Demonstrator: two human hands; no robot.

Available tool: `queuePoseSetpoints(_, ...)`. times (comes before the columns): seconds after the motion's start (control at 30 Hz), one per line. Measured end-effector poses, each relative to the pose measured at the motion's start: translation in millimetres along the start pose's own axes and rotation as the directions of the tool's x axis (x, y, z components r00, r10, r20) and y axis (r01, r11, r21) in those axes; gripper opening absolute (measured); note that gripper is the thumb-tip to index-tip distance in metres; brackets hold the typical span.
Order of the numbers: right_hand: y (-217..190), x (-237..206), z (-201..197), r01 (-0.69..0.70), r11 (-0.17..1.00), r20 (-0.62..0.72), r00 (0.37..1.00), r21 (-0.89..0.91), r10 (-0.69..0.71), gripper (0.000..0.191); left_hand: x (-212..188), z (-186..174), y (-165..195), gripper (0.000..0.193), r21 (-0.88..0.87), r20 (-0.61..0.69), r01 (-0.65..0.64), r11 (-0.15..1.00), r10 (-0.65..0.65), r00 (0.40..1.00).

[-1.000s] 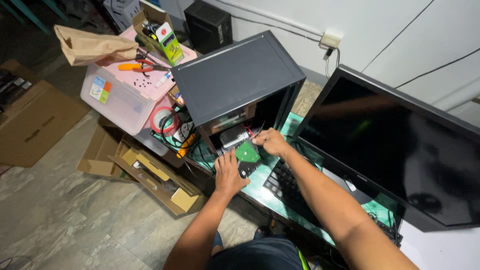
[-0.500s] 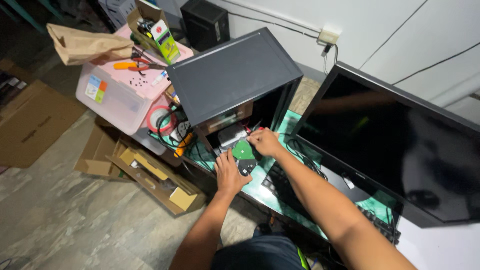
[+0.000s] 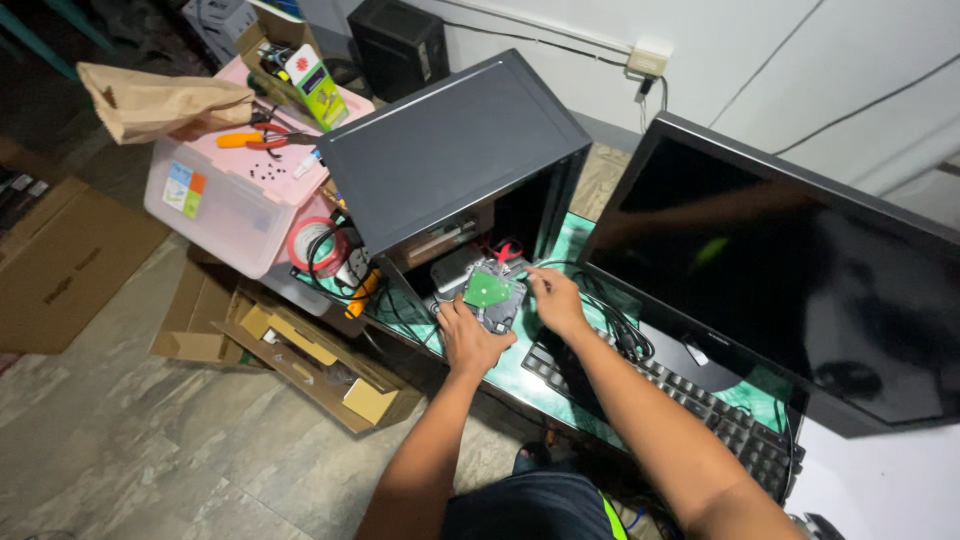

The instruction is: The person removes a hard drive from a computer case, then reconnects its power and data cables. The person also handles a screwdriver and a roll of tape while working at the bench.

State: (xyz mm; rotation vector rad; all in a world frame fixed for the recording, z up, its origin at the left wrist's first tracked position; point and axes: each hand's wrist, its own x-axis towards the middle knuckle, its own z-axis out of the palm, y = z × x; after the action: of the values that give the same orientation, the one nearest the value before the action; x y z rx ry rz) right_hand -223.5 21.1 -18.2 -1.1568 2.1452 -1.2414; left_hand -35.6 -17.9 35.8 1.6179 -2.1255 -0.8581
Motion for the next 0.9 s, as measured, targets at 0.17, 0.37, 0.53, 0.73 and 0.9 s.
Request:
queuePoseSetpoints(0.17,6.7,8.0,10.5,0.358,0.925,0.072,0.934,-0.127,-0.351,0.033,4.6,6.6,6.0,0.118,0.043,0.053,0.042,0.998,-0.044,0.998)
queuePoseSetpoints(0.37,-18.0,35.1,37.4,-0.281,0.928,0.105,0.959,0.246,0.263,0.028,-1.1,11.1,10.8,0.122,0.040,0.008,0.034,0.999,-0.034,0.999)
queuePoseSetpoints(0.53,-27.8,41.9,50.1,-0.452,0.869,0.097,0.892,0.200,0.441,0.016,-1.6,11.4,8.9,0.124,0.061,0.046,0.067,0.996,-0.070,0.996)
queuePoseSetpoints(0.73,-18.4,34.0,53.2,-0.135,0.988,0.004,0.991,0.077,0.135,0.020,2.4,20.8,4.7,0.115,0.074,-0.011,0.078,0.994,-0.077,0.997)
queuePoseSetpoints(0.9,-28.7,-39.0,29.3,0.006,0.987,-0.176,0.984,-0.160,-0.034,0.029,7.7,25.2,-0.7,0.102,0.128,-0.072,0.074,0.989,-0.065,0.995)
